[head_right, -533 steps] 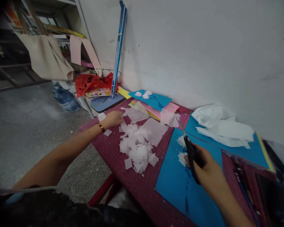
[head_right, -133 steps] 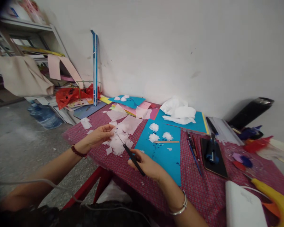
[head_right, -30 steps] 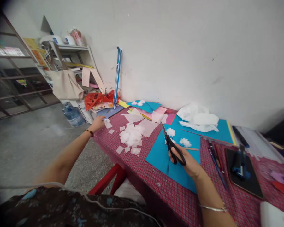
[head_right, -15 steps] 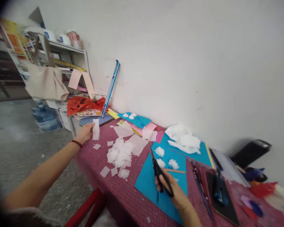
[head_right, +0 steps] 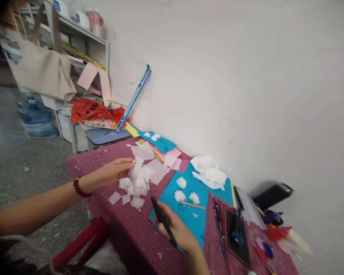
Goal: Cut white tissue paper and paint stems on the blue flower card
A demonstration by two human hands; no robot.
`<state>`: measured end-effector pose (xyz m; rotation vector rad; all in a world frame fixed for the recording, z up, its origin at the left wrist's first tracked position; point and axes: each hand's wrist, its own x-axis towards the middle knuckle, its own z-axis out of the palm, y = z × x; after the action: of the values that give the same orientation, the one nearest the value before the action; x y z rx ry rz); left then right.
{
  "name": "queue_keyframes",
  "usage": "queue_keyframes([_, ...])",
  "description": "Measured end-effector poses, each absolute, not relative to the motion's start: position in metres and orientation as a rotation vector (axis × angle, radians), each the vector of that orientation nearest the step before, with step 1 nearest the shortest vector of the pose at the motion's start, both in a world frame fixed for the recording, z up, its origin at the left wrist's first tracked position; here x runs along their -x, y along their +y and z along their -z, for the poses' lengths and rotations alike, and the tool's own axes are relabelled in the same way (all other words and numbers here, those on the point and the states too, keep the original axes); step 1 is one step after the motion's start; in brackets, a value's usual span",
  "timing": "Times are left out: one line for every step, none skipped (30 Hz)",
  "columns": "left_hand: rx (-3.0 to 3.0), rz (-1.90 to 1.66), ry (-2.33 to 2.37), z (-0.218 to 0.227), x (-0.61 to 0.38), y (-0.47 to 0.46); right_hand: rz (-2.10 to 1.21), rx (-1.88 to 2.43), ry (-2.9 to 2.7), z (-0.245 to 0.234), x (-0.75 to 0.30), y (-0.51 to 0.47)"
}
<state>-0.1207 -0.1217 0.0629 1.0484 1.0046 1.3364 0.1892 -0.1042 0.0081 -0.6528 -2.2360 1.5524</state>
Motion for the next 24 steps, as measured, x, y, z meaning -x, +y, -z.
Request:
queue_keyframes([-1.080, -1.291, 1.019, -0.060, 0.117, -0.124, -1.577, 0.645, -2.240, -0.008, -0.189, -0.105])
queue_keyframes([-1.124, -1.236, 1.046, -0.057, 0.115, -0.127, -1.604, 0.636, -2.244, -0.009, -0.190, -0.107])
queue_keyframes([-1.174, -1.174, 1.085, -0.055, 0.113, -0.128, -1.626, 0.628, -2.244, -0.009, -0.190, -0.108])
queue_keyframes([-1.225, -1.110, 1.130, -0.053, 0.112, -0.129, -1.642, 0.621, -2.241, -0.010, -0.189, -0.109])
queue_keyframes([-1.270, -1.049, 1.175, -0.052, 0.111, -0.130, -1.656, 0.617, -2.235, -0.011, -0.188, -0.110])
queue_keyframes([-1.305, -0.996, 1.215, -0.051, 0.110, -0.130, -1.668, 0.616, -2.225, -0.012, -0.187, -0.110])
queue_keyframes([-1.327, -0.956, 1.247, -0.050, 0.110, -0.130, -1.684, 0.620, -2.214, -0.013, -0.186, -0.110])
queue_keyframes([-1.338, -0.930, 1.268, -0.049, 0.109, -0.130, -1.705, 0.629, -2.208, -0.015, -0.185, -0.110])
queue_keyframes([-1.341, -0.921, 1.277, -0.048, 0.109, -0.129, -1.723, 0.645, -2.204, -0.016, -0.183, -0.109])
queue_keyframes([-1.332, -0.924, 1.275, -0.046, 0.109, -0.129, -1.735, 0.669, -2.200, -0.017, -0.183, -0.108])
queue_keyframes([-1.309, -0.935, 1.264, -0.043, 0.108, -0.128, -1.729, 0.698, -2.188, -0.018, -0.183, -0.107])
queue_keyframes([-1.272, -0.954, 1.246, -0.040, 0.108, -0.128, -1.712, 0.731, -2.172, -0.018, -0.184, -0.105])
queue_keyframes([-1.219, -0.981, 1.222, -0.036, 0.107, -0.128, -1.691, 0.762, -2.155, -0.018, -0.187, -0.104])
queue_keyframes([-1.141, -1.018, 1.190, -0.031, 0.107, -0.129, -1.670, 0.788, -2.143, -0.018, -0.190, -0.103])
queue_keyframes([-1.049, -1.055, 1.154, -0.026, 0.106, -0.130, -1.654, 0.812, -2.143, -0.017, -0.194, -0.102])
queue_keyframes([-0.959, -1.087, 1.118, -0.022, 0.105, -0.132, -1.642, 0.837, -2.158, -0.017, -0.197, -0.103])
queue_keyframes([-0.882, -1.111, 1.087, -0.017, 0.104, -0.134, -1.629, 0.869, -2.182, -0.017, -0.201, -0.104])
queue_keyframes([-0.822, -1.132, 1.062, -0.014, 0.103, -0.137, -1.612, 0.909, -2.209, -0.017, -0.203, -0.106])
queue_keyframes([-0.783, -1.146, 1.041, -0.011, 0.102, -0.139, -1.591, 0.951, -2.231, -0.018, -0.205, -0.109])
queue_keyframes([-0.761, -1.154, 1.021, -0.010, 0.101, -0.141, -1.573, 0.989, -2.245, -0.019, -0.206, -0.113])
queue_keyframes([-0.752, -1.152, 0.998, -0.009, 0.099, -0.143, -1.563, 1.018, -2.250, -0.021, -0.205, -0.117])
queue_keyframes([-0.746, -1.144, 0.970, -0.010, 0.098, -0.145, -1.560, 1.035, -2.250, -0.023, -0.204, -0.120])
queue_keyframes([-0.746, -1.134, 0.947, -0.011, 0.097, -0.147, -1.563, 1.047, -2.248, -0.025, -0.203, -0.124])
queue_keyframes([-0.751, -1.125, 0.931, -0.012, 0.097, -0.148, -1.571, 1.054, -2.242, -0.027, -0.201, -0.127])
